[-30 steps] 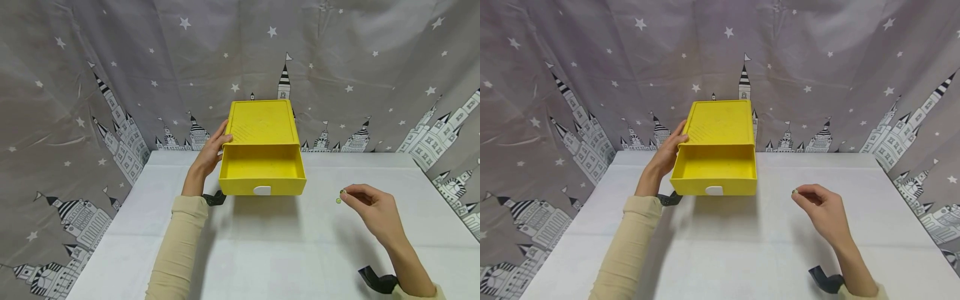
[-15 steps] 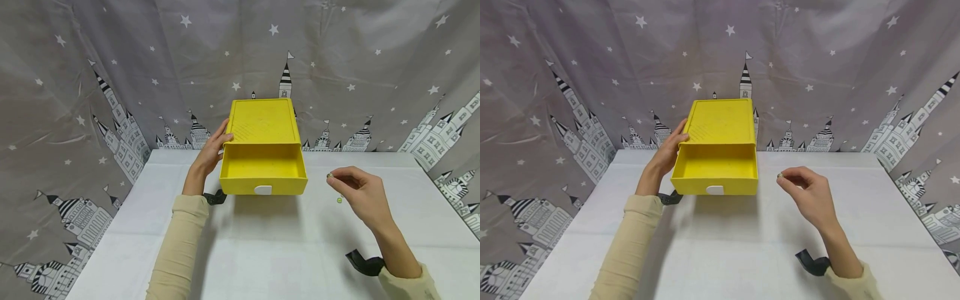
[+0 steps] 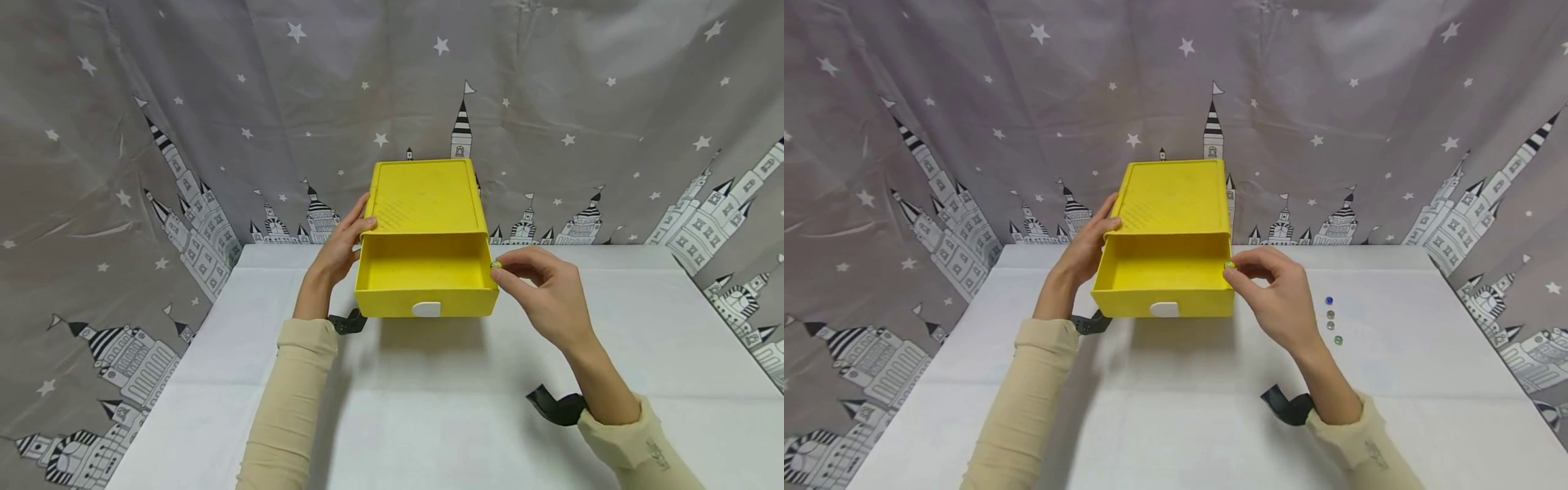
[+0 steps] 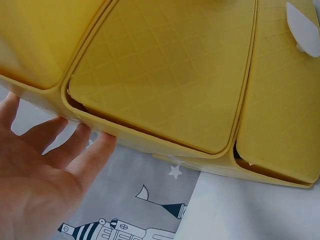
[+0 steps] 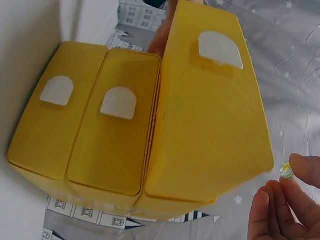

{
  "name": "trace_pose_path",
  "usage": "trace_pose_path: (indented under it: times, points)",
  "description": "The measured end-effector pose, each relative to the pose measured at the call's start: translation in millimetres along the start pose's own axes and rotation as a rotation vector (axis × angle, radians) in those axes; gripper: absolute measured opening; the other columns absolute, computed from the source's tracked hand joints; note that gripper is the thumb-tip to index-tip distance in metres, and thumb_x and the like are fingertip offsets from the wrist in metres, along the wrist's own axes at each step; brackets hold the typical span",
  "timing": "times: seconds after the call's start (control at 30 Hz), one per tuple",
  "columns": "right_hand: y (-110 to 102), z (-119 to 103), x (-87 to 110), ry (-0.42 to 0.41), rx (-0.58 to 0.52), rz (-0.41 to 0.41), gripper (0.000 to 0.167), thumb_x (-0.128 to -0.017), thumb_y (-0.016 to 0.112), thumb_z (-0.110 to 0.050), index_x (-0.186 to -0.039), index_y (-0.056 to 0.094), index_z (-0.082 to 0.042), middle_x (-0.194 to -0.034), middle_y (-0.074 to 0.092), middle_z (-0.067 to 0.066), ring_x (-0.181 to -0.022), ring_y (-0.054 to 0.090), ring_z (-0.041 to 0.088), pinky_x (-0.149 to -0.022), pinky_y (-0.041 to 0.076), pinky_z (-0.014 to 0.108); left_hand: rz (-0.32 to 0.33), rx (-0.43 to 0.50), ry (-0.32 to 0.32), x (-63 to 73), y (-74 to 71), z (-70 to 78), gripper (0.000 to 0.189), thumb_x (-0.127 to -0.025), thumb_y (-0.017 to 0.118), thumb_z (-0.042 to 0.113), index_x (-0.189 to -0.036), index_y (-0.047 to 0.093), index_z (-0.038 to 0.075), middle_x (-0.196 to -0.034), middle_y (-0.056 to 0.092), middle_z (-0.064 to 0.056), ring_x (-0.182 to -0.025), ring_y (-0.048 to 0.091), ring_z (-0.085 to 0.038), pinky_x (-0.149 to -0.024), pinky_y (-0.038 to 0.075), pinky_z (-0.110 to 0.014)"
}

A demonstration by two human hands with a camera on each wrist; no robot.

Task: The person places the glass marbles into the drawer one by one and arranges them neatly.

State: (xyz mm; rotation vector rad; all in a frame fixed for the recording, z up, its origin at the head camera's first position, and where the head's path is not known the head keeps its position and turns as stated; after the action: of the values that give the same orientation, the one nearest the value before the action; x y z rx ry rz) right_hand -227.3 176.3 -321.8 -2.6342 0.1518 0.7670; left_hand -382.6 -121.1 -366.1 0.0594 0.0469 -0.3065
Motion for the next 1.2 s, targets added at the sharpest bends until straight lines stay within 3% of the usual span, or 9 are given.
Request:
trace_pose_path:
  times: [0.53,1.2]
  points:
    - [23.7,-7.4,-7.8,-0.035,0.024,-0.03,0.016,-0.087,0.072,0.0,-0.102,0.071,0.004,-0.098,0.065,0.011,-0.09,0.063,0.019,-0.084,0.05,0.019,0.001,0.001,-0.006,2.1,-0.1,1.1,0.066,-0.098,0.057,0.03,-0.156,0.027,0.042,-0.161,0.021,0.011,-0.134,0.038,-0.027,-0.107,0.034,-0.055]
    - [16.0,-3.0,0.0,-0.015,-0.017,0.002,0.017,-0.088,0.071,0.002,-0.104,0.07,0.007,-0.102,0.067,0.011,-0.09,0.062,0.011,-0.086,0.049,0.018,-0.002,0.015,-0.001,0.9,0.9,0.7,0.066,-0.098,0.056,0.03,-0.155,0.027,0.042,-0.161,0.021,0.013,-0.136,0.036,-0.024,-0.108,0.034,-0.053]
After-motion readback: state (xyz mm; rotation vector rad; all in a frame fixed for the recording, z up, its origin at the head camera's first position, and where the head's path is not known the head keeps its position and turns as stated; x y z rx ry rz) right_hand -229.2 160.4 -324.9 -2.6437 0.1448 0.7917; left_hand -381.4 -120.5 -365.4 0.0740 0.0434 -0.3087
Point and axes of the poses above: each hand's wrist, its own x-axis away from the middle knuckle, its own y-axis out of the palm, z = x × y, the point moved 3 cm from there along -x, towards the middle knuckle
